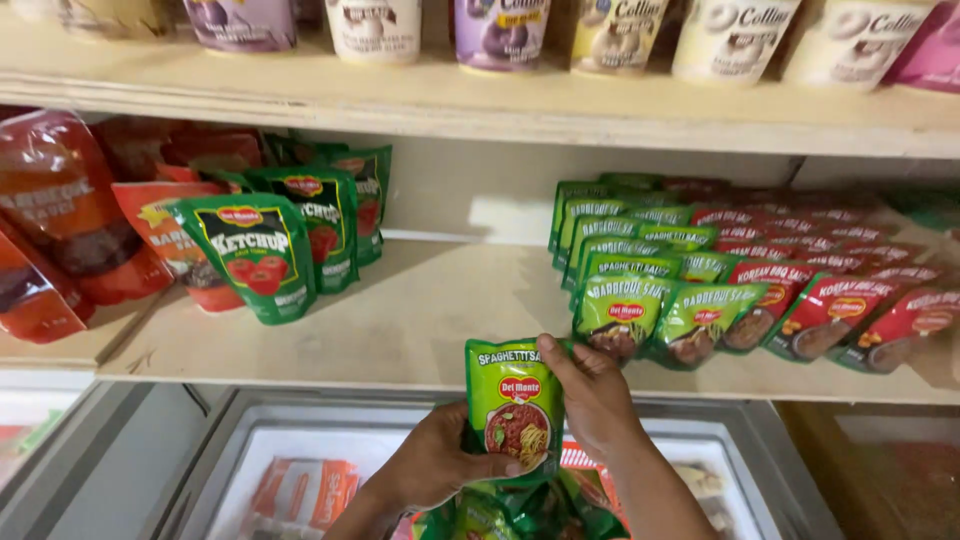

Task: Arranging sauce packets from a basket onto a grocery store shelf.

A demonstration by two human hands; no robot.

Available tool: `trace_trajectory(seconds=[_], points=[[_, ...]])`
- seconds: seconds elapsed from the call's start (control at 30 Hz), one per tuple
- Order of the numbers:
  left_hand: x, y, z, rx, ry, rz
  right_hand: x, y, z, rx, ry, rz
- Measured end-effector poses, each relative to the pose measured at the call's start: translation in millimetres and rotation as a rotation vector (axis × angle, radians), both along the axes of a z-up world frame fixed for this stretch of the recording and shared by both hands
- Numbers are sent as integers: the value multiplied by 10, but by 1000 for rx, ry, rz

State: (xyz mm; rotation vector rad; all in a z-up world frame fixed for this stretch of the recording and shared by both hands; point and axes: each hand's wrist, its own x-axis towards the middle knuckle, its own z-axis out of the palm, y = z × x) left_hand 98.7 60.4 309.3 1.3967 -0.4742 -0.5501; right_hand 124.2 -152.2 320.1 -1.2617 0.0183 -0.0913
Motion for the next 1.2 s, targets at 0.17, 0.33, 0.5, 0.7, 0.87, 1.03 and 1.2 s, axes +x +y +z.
trace_trajectory(seconds=[0.17, 0.33, 0.5, 0.7, 0.87, 1.03, 1.2], points=[[406, 10, 142, -75, -81, 94, 128, 175, -23, -196, -127, -142], [867, 34, 224, 20, -264, 296, 184, 366, -308, -537, -305, -278], [1478, -54, -31, 144, -305, 380, 637, 254, -774, -1134, -603, -438], [1597, -283, 343, 230, -328, 588, 962, 234, -816, -1491, -367, -213], [2136, -426, 238, 290, -437, 712, 1188, 159, -871, -1687, -472, -171], [2838, -634, -47, 308, -538, 804, 1451, 59, -1284, -1729, -871, -433], [3183, -871, -57, 124, -657, 821, 1494, 45, -1381, -1748, -839, -408]])
